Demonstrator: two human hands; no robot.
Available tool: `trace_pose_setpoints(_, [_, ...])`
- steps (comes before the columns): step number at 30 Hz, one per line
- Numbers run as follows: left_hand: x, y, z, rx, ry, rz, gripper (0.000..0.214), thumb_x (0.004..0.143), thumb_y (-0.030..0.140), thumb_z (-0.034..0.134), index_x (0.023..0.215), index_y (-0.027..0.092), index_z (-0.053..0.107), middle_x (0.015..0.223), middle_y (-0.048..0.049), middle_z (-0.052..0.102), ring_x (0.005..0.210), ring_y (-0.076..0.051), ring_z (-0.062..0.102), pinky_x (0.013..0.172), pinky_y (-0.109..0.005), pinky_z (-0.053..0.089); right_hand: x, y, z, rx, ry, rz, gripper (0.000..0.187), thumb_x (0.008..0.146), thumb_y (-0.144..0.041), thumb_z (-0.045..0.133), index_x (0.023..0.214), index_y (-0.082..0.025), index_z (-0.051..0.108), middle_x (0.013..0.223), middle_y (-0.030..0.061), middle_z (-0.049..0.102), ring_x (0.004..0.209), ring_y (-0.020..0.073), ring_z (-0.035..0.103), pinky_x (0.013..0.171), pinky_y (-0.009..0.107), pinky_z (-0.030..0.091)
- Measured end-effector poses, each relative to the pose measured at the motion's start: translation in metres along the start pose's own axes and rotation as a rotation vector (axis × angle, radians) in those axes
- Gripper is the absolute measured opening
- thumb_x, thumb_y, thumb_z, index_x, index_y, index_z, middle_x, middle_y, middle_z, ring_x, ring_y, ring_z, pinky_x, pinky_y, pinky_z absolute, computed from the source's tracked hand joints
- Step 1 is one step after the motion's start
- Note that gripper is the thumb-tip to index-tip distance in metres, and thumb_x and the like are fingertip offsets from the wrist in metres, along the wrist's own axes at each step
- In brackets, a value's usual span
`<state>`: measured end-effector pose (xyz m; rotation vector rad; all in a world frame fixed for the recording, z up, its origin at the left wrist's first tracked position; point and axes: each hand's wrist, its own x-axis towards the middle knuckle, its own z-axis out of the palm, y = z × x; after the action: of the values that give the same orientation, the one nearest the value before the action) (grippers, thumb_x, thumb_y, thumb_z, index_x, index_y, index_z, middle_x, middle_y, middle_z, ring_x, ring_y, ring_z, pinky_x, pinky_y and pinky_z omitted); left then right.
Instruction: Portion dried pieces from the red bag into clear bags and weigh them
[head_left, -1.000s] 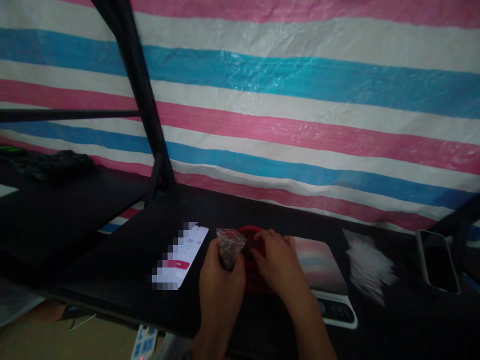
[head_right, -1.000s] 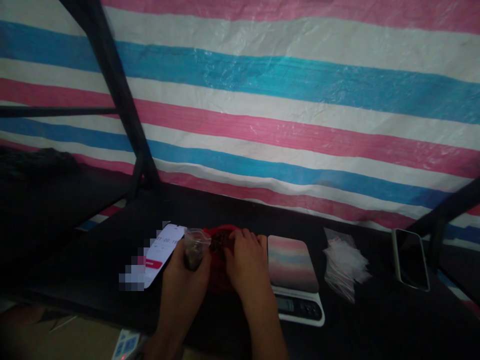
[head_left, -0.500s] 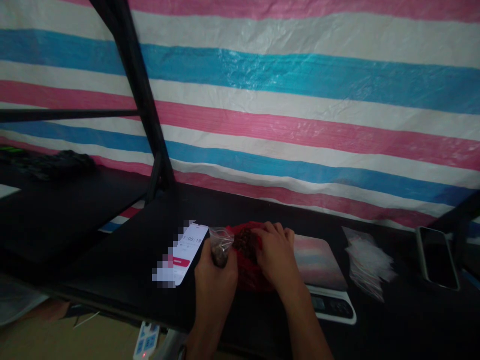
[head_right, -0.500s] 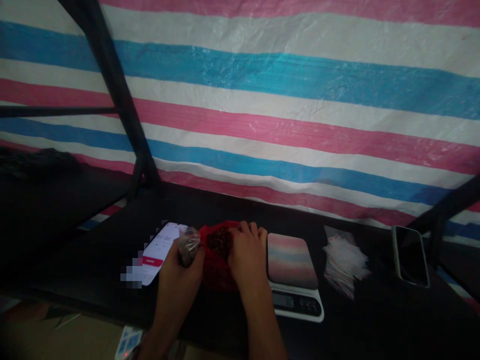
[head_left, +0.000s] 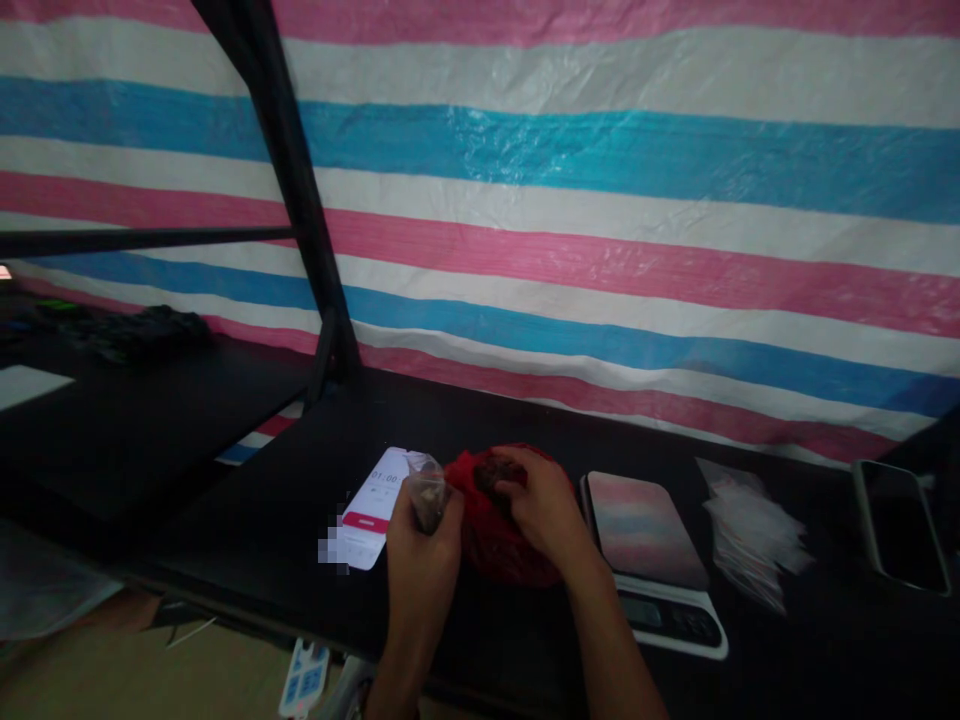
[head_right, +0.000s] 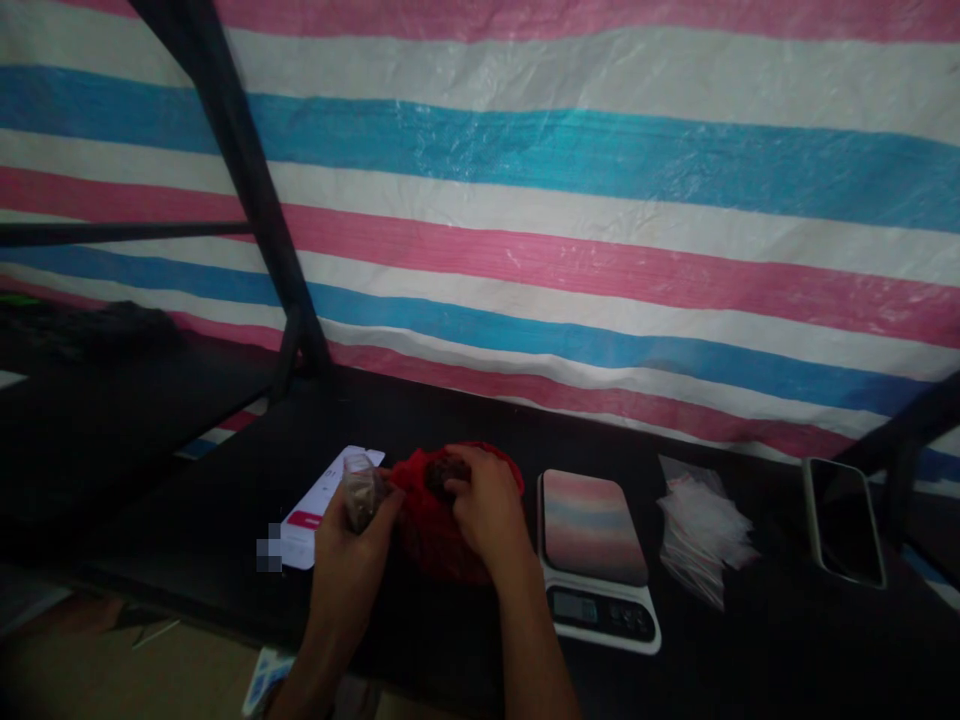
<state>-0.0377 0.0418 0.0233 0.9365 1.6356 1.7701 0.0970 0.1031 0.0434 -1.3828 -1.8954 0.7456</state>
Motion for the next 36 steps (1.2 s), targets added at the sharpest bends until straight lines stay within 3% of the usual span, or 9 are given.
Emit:
trace_pose_setpoints(4, [-0.003, -0.004, 0.0, 0.199, -0.096, 0.171, 0.016, 0.084, 0.029, 0.065, 0.099, 0.023, 0.065, 0.085, -0.0002, 0.071, 0.078, -0.021, 0.066, 0.074, -0.033, 0.053, -0.003, 0.003, -0.021, 0.11, 0.021, 0.032, 0.038, 0.084, -0.006, 0.066, 0.117, -0.02, 0.079, 0.122, 0.0078, 0.081, 0.116, 0.0247, 0.074, 0.11, 0.041, 0.052])
trace_pose_setpoints(9, [-0.005, -0.008, 0.0, 0.363, -0.265, 0.233, 0.038, 0.09, 0.031, 0.065, 0.128, 0.025, 0.063, 0.118, -0.0073, 0.079, 0.108, -0.029, 0.075, 0.095, -0.045, 0.056, -0.015, -0.009, -0.048, 0.246, 0.044, -0.056, 0.038, 0.081, -0.009, 0.067, 0.114, -0.023, 0.079, 0.119, 0.005, 0.081, 0.114, 0.0227, 0.073, 0.109, 0.038, 0.052])
trace_pose_setpoints(12, [-0.007, -0.008, 0.001, 0.43, -0.289, 0.308, 0.039, 0.092, 0.032, 0.064, 0.131, 0.026, 0.063, 0.125, -0.0085, 0.078, 0.114, -0.031, 0.075, 0.1, -0.049, 0.055, -0.023, -0.019, -0.055, 0.27, 0.029, -0.108, 0.038, 0.082, -0.007, 0.065, 0.112, -0.024, 0.079, 0.117, 0.0032, 0.08, 0.113, 0.0208, 0.072, 0.108, 0.036, 0.052])
trace_pose_setpoints(17, [-0.008, -0.01, 0.003, 0.532, -0.334, 0.381, 0.031, 0.096, 0.033, 0.062, 0.126, 0.028, 0.064, 0.122, -0.0076, 0.08, 0.111, -0.033, 0.076, 0.098, -0.052, 0.053, -0.029, -0.028, -0.05, 0.2, -0.053, -0.248, 0.043, 0.085, 0.0, 0.058, 0.111, -0.026, 0.081, 0.121, 0.0035, 0.077, 0.116, 0.0188, 0.07, 0.108, 0.034, 0.051])
trace_pose_setpoints(23, [-0.007, -0.012, 0.001, 0.533, -0.338, 0.406, 0.029, 0.095, 0.028, 0.063, 0.124, 0.029, 0.064, 0.127, -0.0063, 0.079, 0.113, -0.031, 0.076, 0.094, -0.047, 0.054, -0.026, -0.03, -0.043, 0.1, -0.072, -0.366, 0.051, 0.087, 0.005, 0.05, 0.112, -0.026, 0.082, 0.124, 0.0057, 0.075, 0.117, 0.019, 0.07, 0.108, 0.035, 0.051])
trace_pose_setpoints(36, [-0.004, -0.012, -0.005, 0.485, -0.34, 0.342, 0.025, 0.096, 0.03, 0.064, 0.121, 0.028, 0.066, 0.113, -0.0046, 0.08, 0.103, -0.029, 0.077, 0.086, -0.041, 0.054, -0.024, -0.026, -0.038, 0.152, -0.049, -0.295, 0.044, 0.086, 0.003, 0.058, 0.111, -0.024, 0.081, 0.121, 0.0043, 0.076, 0.115, 0.0182, 0.07, 0.109, 0.033, 0.05])
